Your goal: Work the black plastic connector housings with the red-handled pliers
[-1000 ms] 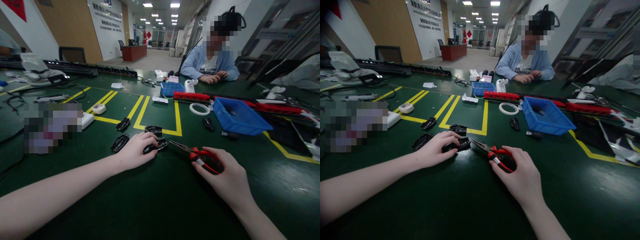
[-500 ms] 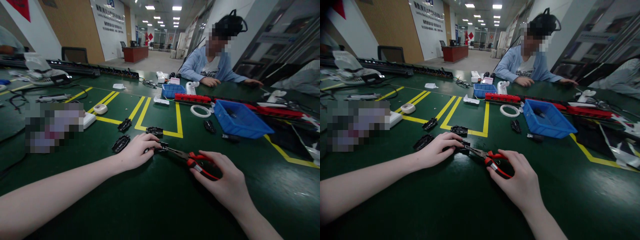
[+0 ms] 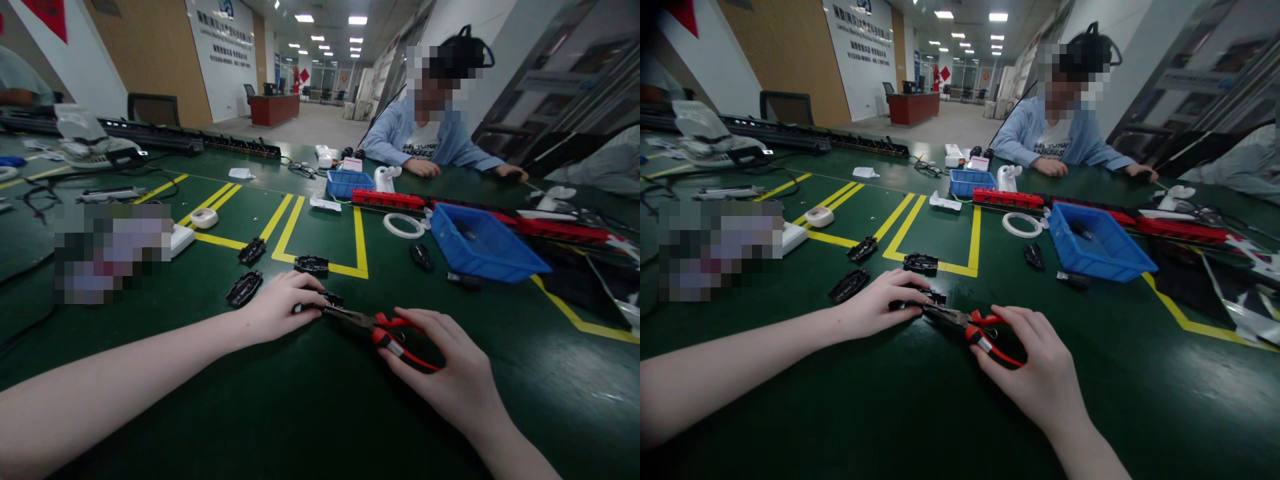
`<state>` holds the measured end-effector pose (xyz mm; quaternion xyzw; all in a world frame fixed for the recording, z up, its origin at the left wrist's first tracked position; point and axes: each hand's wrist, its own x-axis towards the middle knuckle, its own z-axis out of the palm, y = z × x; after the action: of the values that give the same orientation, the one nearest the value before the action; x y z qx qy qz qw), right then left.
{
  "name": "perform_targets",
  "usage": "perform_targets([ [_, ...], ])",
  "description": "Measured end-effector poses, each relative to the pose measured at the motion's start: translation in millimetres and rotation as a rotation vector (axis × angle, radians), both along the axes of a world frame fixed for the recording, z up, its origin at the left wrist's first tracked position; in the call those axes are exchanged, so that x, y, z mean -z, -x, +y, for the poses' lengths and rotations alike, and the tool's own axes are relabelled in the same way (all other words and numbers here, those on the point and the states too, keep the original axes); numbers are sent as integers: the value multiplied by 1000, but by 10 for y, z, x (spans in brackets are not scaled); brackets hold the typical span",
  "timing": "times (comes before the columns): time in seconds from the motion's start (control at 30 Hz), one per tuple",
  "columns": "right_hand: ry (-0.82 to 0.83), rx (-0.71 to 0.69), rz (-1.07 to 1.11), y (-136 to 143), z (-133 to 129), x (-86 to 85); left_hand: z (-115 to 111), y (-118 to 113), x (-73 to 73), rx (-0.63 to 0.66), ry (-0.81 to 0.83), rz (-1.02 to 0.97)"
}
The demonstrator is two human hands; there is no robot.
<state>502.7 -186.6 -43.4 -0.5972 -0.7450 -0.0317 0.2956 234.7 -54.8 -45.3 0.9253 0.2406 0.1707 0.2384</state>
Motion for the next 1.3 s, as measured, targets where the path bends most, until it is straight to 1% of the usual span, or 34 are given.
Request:
perform_targets([
  [0.3,-7,23,18,-1,4,6,-2,7,-1,11,10,-5],
  [0.63,36,7,5,0,9,-39,-6,15,9,28,0,-21],
  [1.03,19,1,15,-32,9,-13,-4,12,8,33,-2,-24],
  [1.3,55,-21,-15,-25,2,-17,-4,17,20,28,0,-20],
])
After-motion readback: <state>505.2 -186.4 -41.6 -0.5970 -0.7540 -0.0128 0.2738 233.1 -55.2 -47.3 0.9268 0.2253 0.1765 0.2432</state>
